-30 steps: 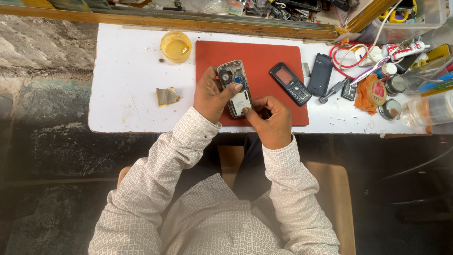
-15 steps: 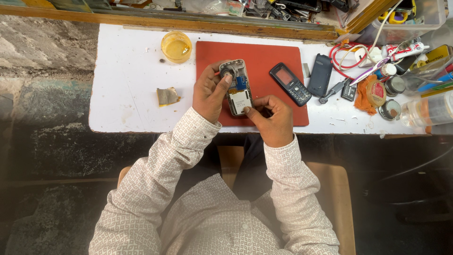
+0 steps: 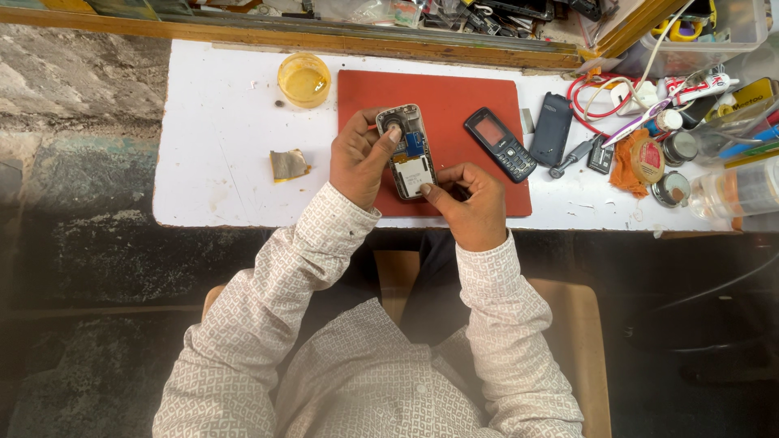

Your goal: The person disassembles a mobile phone at a repair bench, prying off the back cover and battery by hand, then removing internal components and small parts one at a time, placing parts on the red mat and reaching for items on the cluttered workbench.

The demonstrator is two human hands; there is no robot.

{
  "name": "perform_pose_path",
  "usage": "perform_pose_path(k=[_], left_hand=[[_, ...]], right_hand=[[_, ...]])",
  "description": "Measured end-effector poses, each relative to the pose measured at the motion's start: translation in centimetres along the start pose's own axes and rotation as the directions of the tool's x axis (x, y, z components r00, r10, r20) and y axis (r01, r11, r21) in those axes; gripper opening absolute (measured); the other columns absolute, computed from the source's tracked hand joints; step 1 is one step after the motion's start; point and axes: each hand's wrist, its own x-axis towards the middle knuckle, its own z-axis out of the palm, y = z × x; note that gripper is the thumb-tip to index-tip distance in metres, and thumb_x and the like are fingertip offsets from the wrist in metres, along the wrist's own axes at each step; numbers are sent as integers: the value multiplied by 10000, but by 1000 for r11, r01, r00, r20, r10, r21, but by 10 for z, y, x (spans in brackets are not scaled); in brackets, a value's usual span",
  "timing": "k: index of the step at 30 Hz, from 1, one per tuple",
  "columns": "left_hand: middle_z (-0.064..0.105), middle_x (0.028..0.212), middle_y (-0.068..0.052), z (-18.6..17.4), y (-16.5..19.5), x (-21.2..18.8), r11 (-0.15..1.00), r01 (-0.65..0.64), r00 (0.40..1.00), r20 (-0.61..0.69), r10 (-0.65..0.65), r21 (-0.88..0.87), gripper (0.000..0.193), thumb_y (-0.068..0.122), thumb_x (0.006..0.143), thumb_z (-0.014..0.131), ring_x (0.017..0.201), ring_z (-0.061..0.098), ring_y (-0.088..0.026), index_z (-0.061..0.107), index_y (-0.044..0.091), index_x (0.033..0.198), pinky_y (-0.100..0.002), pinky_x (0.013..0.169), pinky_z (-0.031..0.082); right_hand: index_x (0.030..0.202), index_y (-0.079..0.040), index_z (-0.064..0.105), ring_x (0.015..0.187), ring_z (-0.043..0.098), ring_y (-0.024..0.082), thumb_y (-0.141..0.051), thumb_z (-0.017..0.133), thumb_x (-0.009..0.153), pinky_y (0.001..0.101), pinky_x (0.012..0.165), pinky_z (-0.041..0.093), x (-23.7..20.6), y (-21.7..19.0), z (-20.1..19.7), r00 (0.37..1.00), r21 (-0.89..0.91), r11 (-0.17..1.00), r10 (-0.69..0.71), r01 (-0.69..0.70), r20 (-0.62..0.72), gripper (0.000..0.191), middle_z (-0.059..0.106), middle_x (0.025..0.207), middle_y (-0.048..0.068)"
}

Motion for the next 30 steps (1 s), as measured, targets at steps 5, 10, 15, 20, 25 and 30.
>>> perform_pose_path(k=[5, 10, 15, 20, 25, 30], left_hand=[[717, 1066, -99, 0, -1, -1, 1000, -19, 1000, -5, 19, 6, 272, 93, 1039, 627, 961, 684, -106, 560, -45, 1264, -256, 870, 589], [709, 1053, -99, -1, -2, 1, 1000, -17, 1000, -8, 17, -14, 226, 74, 1035, 641, 950, 678, -115, 584, -56, 1211, -270, 881, 588], [710, 1042, -96, -6, -8, 3, 999, -41, 999, 1, 41, -12, 172, 34, 1029, 633, 942, 677, -117, 584, -49, 1171, -264, 880, 581], [708, 1021, -103, -6, -13, 1, 998, -62, 998, -25, 62, 25, 139, 9, 1035, 623, 921, 670, -118, 583, -56, 1151, -263, 866, 572], [715, 1023, -105, -3, -15, 6, 999, -22, 999, -37, 24, 43, 159, 32, 1039, 609, 910, 671, -116, 588, -63, 1165, -263, 850, 570], [708, 1070, -81, -2, -11, 7, 1000, 0, 1000, 0, 0, 9, 211, 81, 1059, 585, 967, 662, -103, 596, -54, 1221, -255, 890, 566]], right_hand=[[924, 2, 698, 683, 645, 55, -19, 801, 853, 199, 601, 501, 0, -3, 0, 1000, -36, 999, 20, -20, -4, 127, 763, 833, 70], [925, -3, 698, 671, 628, 52, -24, 807, 849, 200, 599, 495, 0, -2, -1, 1000, -61, 998, 12, -12, 4, 135, 751, 817, 58], [917, -5, 691, 681, 618, 48, -24, 810, 853, 200, 612, 491, -2, 1, 0, 1000, -28, 1000, -7, 8, 22, 136, 740, 817, 48], [919, -7, 690, 668, 616, 51, -31, 812, 858, 201, 600, 486, -3, 0, 0, 999, -21, 1000, 10, -9, 44, 139, 734, 807, 46], [957, -2, 682, 704, 667, 64, -21, 786, 864, 205, 637, 525, -1, -5, -1, 998, -17, 999, 35, -34, 57, 141, 747, 827, 53], [999, 10, 673, 725, 676, 73, -11, 774, 866, 210, 658, 531, 0, -11, 1, 998, -13, 999, 34, -33, 50, 168, 756, 857, 65]])
